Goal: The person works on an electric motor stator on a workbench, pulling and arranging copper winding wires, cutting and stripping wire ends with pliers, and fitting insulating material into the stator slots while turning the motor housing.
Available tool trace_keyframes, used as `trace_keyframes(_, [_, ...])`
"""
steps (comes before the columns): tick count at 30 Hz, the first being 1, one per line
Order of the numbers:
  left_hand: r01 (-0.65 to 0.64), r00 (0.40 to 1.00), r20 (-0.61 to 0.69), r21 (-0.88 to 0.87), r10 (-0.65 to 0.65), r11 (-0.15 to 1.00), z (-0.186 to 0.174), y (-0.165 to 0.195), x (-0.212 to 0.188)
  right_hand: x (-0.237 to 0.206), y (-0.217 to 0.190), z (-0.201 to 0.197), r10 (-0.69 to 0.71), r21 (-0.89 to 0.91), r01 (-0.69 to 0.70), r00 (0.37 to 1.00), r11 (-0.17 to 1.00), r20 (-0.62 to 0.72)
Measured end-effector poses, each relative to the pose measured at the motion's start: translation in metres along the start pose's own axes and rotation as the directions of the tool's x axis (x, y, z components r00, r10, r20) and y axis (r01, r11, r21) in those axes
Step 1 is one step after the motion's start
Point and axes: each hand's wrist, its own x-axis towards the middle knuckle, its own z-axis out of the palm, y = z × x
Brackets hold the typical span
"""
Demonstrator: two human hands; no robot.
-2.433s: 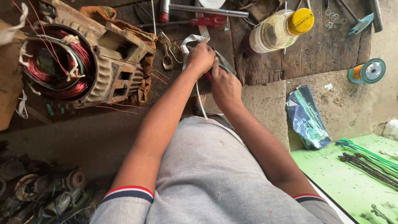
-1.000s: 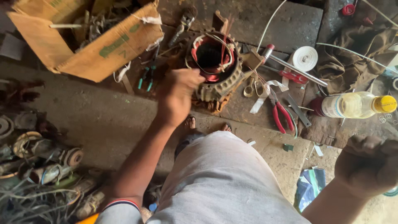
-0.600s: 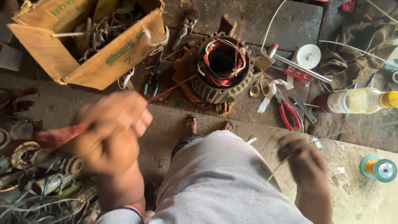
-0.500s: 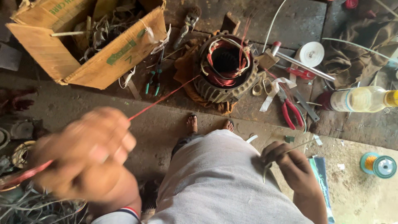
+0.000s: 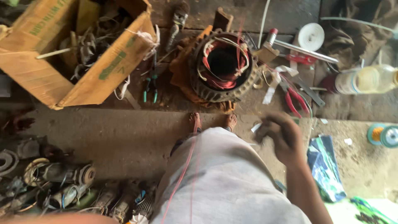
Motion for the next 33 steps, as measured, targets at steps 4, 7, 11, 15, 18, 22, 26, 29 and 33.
trace_keyframes(4, [0.048, 0.854, 0.506, 0.159, -0.123, 0.986, 0.064, -0.035, -0.028, 0.028, -0.012, 0.043, -0.202, -0.366, 0.256, 0.963, 0.894, 0.180])
trace_keyframes(7, [-0.313, 0.637, 0.756, 0.075, 0.151, 0.947, 0.131, -0.048, -0.073, 0.027, -0.013, 0.059, 0.148, 0.115, -0.163, 0.980, 0.980, 0.132])
trace_keyframes(11, [-0.397, 0.521, 0.765, -0.177, 0.379, 0.901, 0.184, -0.040, -0.098, 0.004, -0.006, 0.045, 0.076, 0.214, -0.083, 0.996, 0.973, 0.038])
trace_keyframes(15, [-0.152, 0.404, 0.834, -0.345, 0.376, 0.926, 0.221, -0.033, -0.106, -0.037, -0.003, 0.022, 0.105, 0.174, -0.093, 0.993, 0.980, -0.061])
trace_keyframes(18, [-0.132, 0.299, 0.847, -0.418, 0.438, 0.899, 0.245, -0.025, -0.115, -0.072, -0.007, 0.012, 0.089, -0.038, -0.087, 0.995, 0.996, 0.050])
trace_keyframes(22, [-0.108, 0.208, 0.849, -0.474, 0.486, 0.874, 0.278, 0.009, -0.133, -0.103, -0.014, -0.012, -0.006, -0.185, 0.006, 1.000, 0.983, -0.001])
trace_keyframes(26, [-0.011, 0.188, 0.868, -0.467, 0.461, 0.884, 0.306, 0.059, -0.163, -0.123, -0.026, -0.048, -0.076, 0.152, 0.167, 0.876, 0.974, -0.477])
trace_keyframes(29, [0.089, 0.131, 0.909, -0.409, 0.397, 0.908, 0.330, 0.092, -0.186, -0.136, -0.048, -0.079, -0.323, -0.012, 0.385, 0.755, 0.923, -0.571])
trace_keyframes(33, [0.271, 0.154, 0.917, -0.397, 0.367, 0.877, 0.349, 0.125, -0.200, -0.144, -0.078, -0.100, -0.428, -0.134, 0.463, 0.619, 0.876, -0.659])
